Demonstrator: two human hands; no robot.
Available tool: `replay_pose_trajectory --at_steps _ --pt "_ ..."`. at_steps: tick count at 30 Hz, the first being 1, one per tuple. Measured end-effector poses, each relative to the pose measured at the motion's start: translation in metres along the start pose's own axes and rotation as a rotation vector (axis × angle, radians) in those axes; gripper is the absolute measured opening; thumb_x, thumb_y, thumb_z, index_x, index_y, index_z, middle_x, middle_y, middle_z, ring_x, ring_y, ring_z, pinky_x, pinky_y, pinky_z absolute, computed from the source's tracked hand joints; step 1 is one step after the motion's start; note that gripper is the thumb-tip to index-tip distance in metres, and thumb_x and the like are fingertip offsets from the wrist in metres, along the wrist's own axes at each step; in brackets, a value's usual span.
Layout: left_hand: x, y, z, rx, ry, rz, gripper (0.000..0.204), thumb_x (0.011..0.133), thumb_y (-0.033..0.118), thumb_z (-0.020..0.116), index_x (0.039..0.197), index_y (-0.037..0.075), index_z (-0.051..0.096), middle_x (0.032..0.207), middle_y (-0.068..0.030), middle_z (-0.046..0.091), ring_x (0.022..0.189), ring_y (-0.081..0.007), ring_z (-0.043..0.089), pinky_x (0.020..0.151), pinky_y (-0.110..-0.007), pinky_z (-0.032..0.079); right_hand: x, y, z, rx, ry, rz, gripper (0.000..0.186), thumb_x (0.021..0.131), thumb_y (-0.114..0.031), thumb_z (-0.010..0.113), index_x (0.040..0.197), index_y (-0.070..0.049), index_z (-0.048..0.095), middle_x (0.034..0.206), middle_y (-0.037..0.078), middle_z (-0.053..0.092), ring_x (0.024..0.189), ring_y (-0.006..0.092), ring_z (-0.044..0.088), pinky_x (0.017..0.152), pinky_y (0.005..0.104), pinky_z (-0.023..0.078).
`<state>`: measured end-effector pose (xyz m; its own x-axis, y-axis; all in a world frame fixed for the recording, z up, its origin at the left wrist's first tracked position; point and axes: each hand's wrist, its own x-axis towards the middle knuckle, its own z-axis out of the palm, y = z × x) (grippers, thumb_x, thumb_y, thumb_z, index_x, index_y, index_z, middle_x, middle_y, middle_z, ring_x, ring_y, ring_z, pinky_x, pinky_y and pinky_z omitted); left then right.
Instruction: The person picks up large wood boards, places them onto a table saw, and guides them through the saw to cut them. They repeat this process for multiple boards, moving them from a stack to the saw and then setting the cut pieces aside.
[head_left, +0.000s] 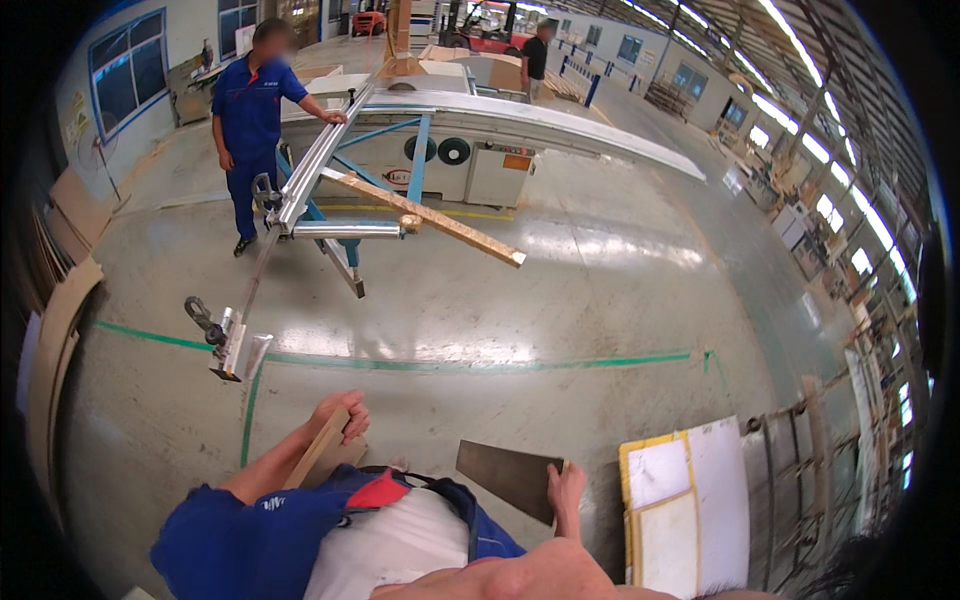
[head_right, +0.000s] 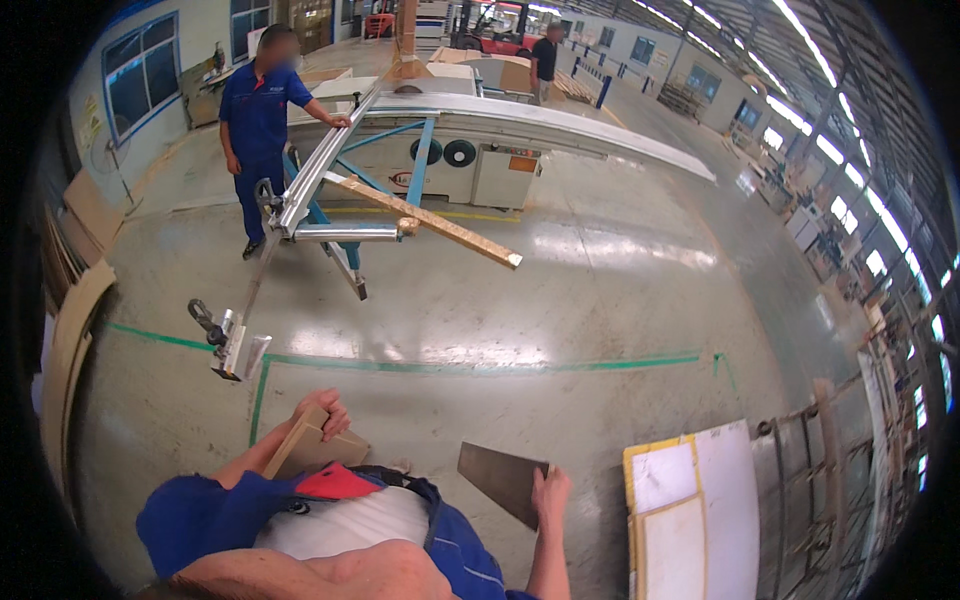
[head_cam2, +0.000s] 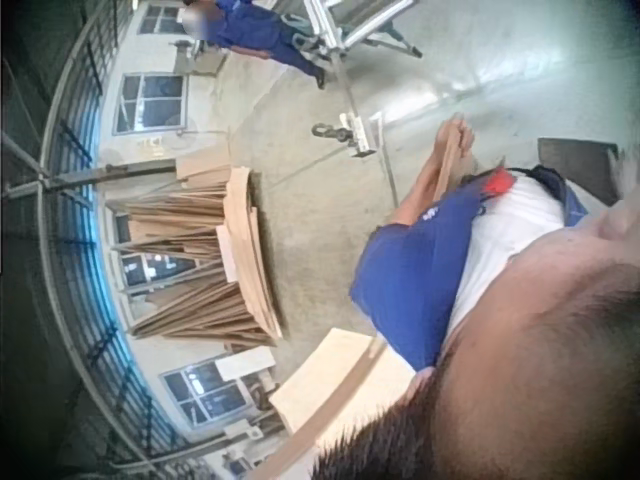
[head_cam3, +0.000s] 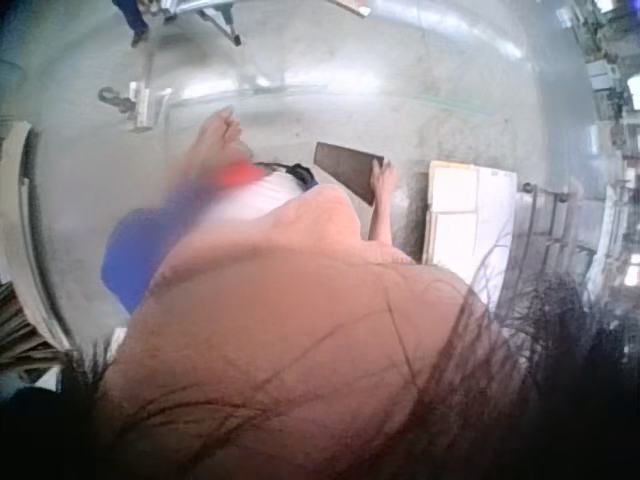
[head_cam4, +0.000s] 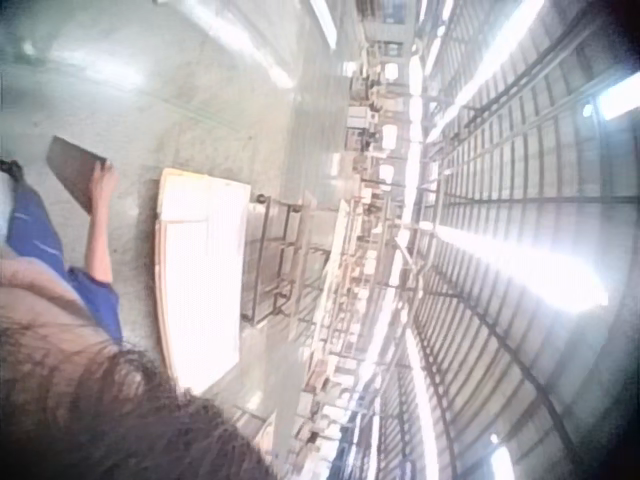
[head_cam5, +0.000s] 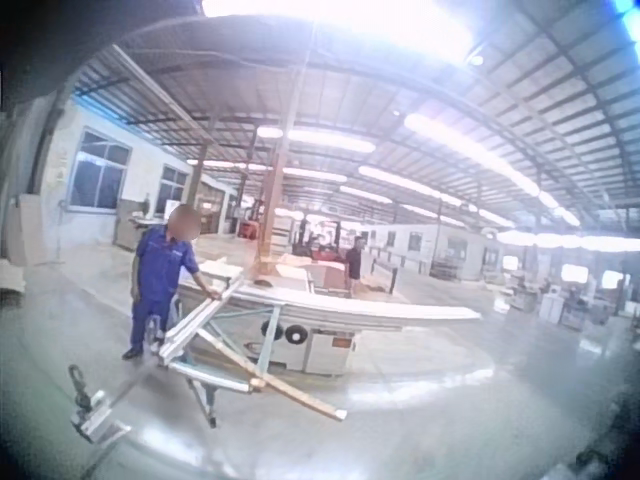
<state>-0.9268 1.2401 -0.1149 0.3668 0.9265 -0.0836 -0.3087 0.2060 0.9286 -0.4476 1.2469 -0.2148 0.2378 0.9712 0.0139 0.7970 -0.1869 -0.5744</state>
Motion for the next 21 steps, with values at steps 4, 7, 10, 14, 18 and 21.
replay_pose_trajectory --at_steps 4,7,10,14,18,21 --pt "0.077 -0.001 0.031 0.014 -0.092 -0.031 0.061 0.105 0.040 0.037 0.052 0.010 0.042 0.047 -0.0058 0.046 0.045 -0.0157 0.041 0.051 -0.029 0.035 0.010 0.018 -0.044 -0.048 0.167 0.048 0.031 0.082 -0.021 0.072 0.084 0.009 0.063 0.080 0.032 0.063 0.082 0.0496 0.063 0.073 0.0528 0.048" --pt "0.125 0.005 0.039 0.068 -0.067 -0.035 0.056 0.104 0.038 0.040 0.055 0.011 0.039 0.048 -0.0041 0.043 0.046 -0.0149 0.041 0.049 -0.029 0.034 0.045 0.034 -0.060 -0.107 0.191 0.094 0.031 0.082 -0.020 0.072 0.085 0.010 0.062 0.079 0.032 0.063 0.080 0.0495 0.062 0.071 0.0530 0.047" --pt "0.189 0.017 0.054 0.067 -0.054 -0.038 0.056 0.104 0.038 0.042 0.056 0.011 0.040 0.049 -0.0020 0.042 0.046 -0.0132 0.040 0.048 -0.029 0.033 0.082 0.095 -0.072 -0.376 0.172 0.039 0.034 0.081 -0.021 0.072 0.087 0.012 0.063 0.083 0.032 0.064 0.082 0.0498 0.062 0.075 0.0528 0.049" --pt "0.271 0.009 0.054 0.085 -0.024 -0.029 0.058 0.104 0.040 0.044 0.055 0.011 0.042 0.051 0.0000 0.040 0.048 -0.0113 0.037 0.049 -0.030 0.032 0.141 0.150 -0.074 -0.419 0.237 0.013 0.036 0.082 -0.020 0.071 0.089 0.014 0.064 0.089 0.032 0.066 0.087 0.0491 0.063 0.082 0.0521 0.049" --pt "0.360 0.024 0.088 0.022 -0.101 -0.102 0.060 0.105 0.041 0.044 0.052 0.011 0.042 0.051 0.0003 0.039 0.048 -0.0113 0.035 0.051 -0.031 0.031 0.179 0.198 -0.070 -0.392 0.323 0.157 0.037 0.079 -0.021 0.074 0.090 0.013 0.065 0.087 0.033 0.066 0.086 0.0500 0.063 0.080 0.0518 0.050" --pt "0.418 0.025 0.104 0.002 -0.223 -0.112 0.061 0.105 0.041 0.044 0.052 0.011 0.042 0.050 0.0000 0.037 0.048 -0.0118 0.034 0.051 -0.031 0.031 0.224 0.221 -0.085 -0.392 0.140 0.218 0.037 0.086 -0.026 0.065 0.097 0.009 0.065 0.094 0.031 0.066 0.091 0.0483 0.063 0.084 0.0512 0.050"
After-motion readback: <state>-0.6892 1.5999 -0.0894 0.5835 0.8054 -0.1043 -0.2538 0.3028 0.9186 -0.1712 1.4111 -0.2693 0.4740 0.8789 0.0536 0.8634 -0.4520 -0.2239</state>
